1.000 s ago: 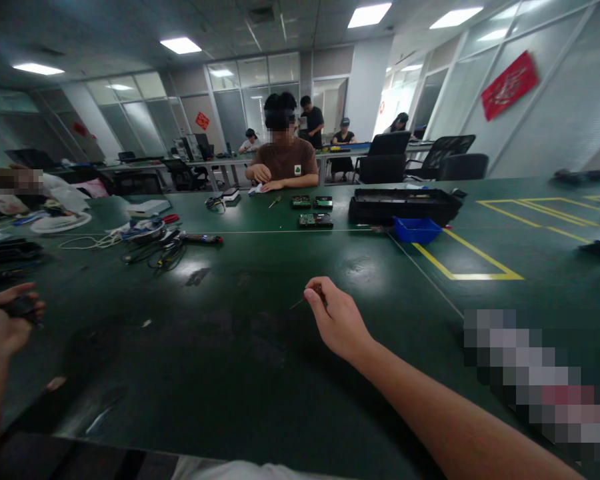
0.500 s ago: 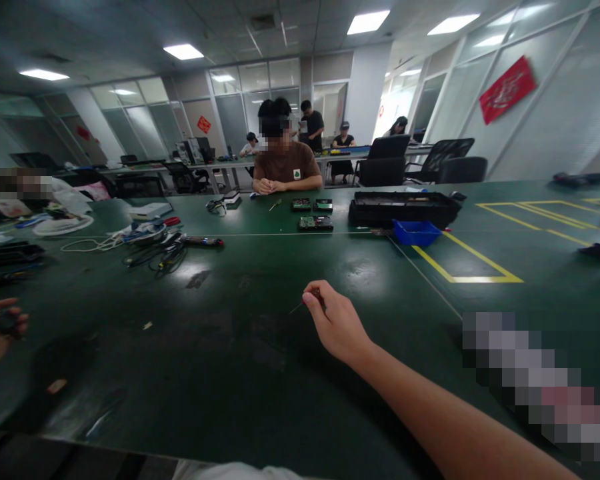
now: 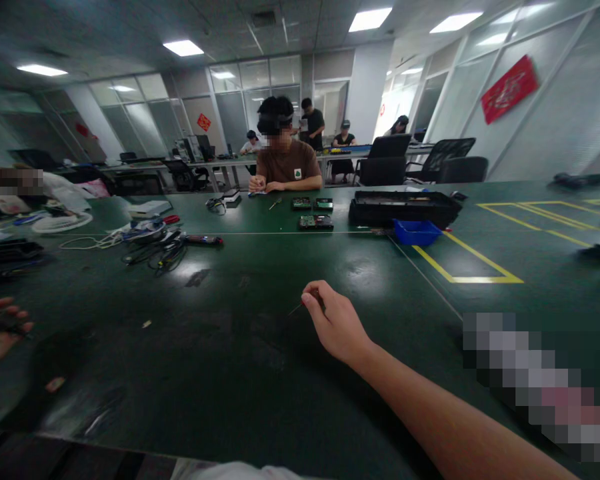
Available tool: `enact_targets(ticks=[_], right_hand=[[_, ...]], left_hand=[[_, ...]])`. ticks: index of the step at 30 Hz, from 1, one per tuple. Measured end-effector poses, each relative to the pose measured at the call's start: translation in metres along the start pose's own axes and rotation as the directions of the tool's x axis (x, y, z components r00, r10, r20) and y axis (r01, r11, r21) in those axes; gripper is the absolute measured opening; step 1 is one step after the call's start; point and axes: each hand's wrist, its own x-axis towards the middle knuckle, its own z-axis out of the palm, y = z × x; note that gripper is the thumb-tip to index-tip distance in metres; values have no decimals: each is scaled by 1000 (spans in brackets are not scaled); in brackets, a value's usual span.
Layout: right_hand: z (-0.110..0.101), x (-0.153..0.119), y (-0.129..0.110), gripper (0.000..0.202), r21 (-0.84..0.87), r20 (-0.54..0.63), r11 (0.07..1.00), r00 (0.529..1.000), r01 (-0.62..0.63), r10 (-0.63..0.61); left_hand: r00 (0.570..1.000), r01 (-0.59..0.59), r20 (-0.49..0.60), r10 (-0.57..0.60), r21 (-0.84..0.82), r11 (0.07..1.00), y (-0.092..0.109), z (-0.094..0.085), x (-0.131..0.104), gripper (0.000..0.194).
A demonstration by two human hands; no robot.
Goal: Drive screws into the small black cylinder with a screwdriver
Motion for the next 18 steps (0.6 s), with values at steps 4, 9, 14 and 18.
enact_targets(ticks=[4, 9, 14, 18], right_hand=[[0, 0, -1, 18, -9, 21, 1000, 1000, -14, 14], [1, 0, 1, 19, 1, 39, 1000, 999, -11, 11], [2, 0, 2, 20, 0, 44, 1000, 999, -2, 2], [2, 0, 1, 19, 9, 50, 1000, 999, 2, -3]], left_hand=[[987, 150, -45, -156, -103, 983, 2, -1, 2, 23], [985, 170, -25, -172, -81, 982, 5, -3, -3, 20], [986, 167, -7, -168, -87, 982, 3, -5, 1, 20], [987, 163, 5, -164, -99, 982, 4, -4, 2, 20]])
